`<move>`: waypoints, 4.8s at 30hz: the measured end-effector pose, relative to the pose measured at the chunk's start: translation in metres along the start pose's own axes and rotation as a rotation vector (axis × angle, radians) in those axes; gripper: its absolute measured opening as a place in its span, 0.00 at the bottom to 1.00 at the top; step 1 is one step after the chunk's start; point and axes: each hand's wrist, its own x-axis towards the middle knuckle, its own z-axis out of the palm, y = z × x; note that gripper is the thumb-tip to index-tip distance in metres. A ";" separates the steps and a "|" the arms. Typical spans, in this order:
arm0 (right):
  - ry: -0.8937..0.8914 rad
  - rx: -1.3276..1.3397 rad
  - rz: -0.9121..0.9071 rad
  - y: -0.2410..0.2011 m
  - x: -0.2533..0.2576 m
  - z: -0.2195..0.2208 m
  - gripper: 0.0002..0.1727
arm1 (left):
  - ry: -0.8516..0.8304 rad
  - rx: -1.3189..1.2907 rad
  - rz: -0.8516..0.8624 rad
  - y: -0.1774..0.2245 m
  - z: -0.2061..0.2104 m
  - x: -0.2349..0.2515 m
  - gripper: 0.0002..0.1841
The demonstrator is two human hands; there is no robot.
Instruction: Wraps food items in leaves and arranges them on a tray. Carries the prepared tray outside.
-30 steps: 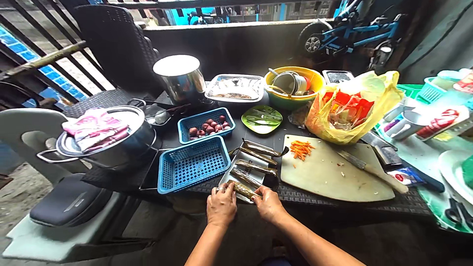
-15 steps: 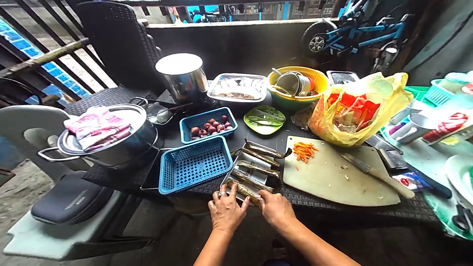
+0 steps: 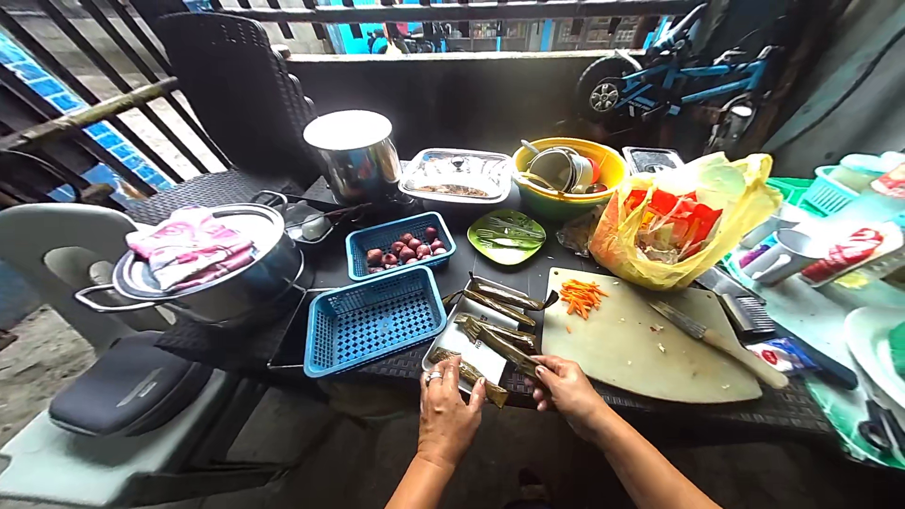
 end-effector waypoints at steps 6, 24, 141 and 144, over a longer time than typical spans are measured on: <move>-0.186 0.370 0.050 0.008 -0.059 -0.004 0.16 | -0.192 -1.177 -0.519 0.050 0.002 0.017 0.27; 0.787 -0.997 -1.000 0.023 -0.019 0.050 0.23 | -0.011 -1.037 -0.464 0.095 -0.039 0.043 0.24; -0.018 -0.611 0.064 -0.024 0.081 0.005 0.31 | -0.645 0.104 -0.160 0.053 0.005 0.074 0.17; -0.101 -0.639 0.072 -0.030 0.085 0.005 0.21 | -0.581 -0.010 -0.250 0.058 0.002 0.073 0.16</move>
